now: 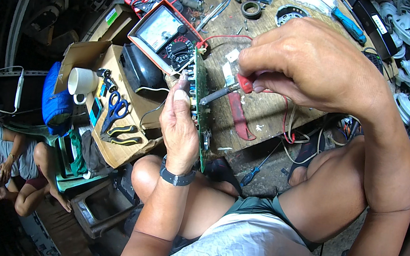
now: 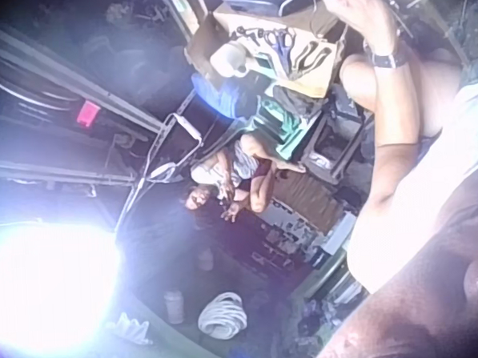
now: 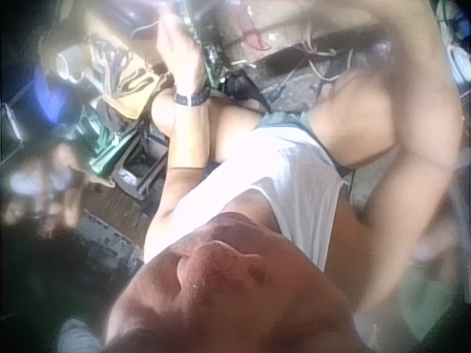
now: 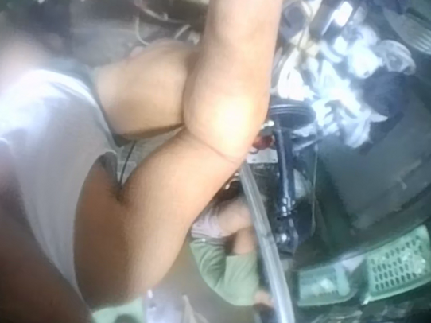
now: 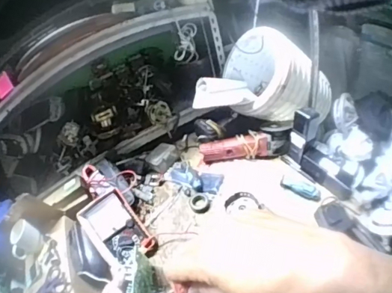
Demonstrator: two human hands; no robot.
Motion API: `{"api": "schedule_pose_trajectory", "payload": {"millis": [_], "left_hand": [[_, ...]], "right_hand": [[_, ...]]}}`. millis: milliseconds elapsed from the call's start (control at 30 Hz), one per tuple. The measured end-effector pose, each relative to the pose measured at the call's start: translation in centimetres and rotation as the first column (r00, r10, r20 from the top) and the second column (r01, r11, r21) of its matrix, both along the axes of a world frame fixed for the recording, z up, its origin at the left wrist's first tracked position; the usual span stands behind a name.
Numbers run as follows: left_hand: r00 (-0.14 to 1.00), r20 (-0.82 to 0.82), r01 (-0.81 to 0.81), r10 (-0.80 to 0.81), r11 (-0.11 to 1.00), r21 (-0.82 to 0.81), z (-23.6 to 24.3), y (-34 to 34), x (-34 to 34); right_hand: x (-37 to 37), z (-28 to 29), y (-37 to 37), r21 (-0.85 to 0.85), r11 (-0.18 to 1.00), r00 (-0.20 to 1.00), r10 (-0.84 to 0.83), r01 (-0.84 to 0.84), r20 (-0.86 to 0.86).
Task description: The person solders components on a green circuit board using a soldering iron, occasionally adjusting wires and applying solder to different points on the board.
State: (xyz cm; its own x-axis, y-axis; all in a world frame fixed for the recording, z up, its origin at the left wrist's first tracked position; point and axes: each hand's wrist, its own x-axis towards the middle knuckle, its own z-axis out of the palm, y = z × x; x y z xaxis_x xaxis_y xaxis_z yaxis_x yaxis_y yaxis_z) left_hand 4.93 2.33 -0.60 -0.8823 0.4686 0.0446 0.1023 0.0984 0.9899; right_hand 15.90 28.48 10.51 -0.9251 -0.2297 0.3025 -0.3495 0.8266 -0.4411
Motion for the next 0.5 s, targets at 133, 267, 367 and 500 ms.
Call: {"api": "schedule_pose_trajectory", "payload": {"millis": [133, 267, 367, 500], "left_hand": [[1.000, 0.005, 0.013, -0.013, 0.999, -0.031, 0.8, 0.6, 0.5], [1.000, 0.029, 0.001, -0.002, 1.000, 0.022, 0.2, 0.2, 0.2], [1.000, 0.006, -0.013, 0.013, 1.000, 0.011, -0.1, 0.1, 0.2], [1.000, 0.008, -0.018, 0.018, 1.000, -0.018, 0.7, 0.7, 0.7]], "right_hand": [[-0.1, -0.3, 0.2, -0.026, 1.000, 1.000, 0.018, -0.018, 0.002], [-0.1, -0.3, -0.1, -0.025, 1.000, 1.000, 0.010, -0.010, 0.001], [-0.1, -0.2, -0.2, -0.024, 1.000, 1.000, 0.016, -0.016, 0.004], [-0.2, 0.4, -0.5, 0.069, 0.996, 0.998, -0.052, 0.049, 0.038]]}}
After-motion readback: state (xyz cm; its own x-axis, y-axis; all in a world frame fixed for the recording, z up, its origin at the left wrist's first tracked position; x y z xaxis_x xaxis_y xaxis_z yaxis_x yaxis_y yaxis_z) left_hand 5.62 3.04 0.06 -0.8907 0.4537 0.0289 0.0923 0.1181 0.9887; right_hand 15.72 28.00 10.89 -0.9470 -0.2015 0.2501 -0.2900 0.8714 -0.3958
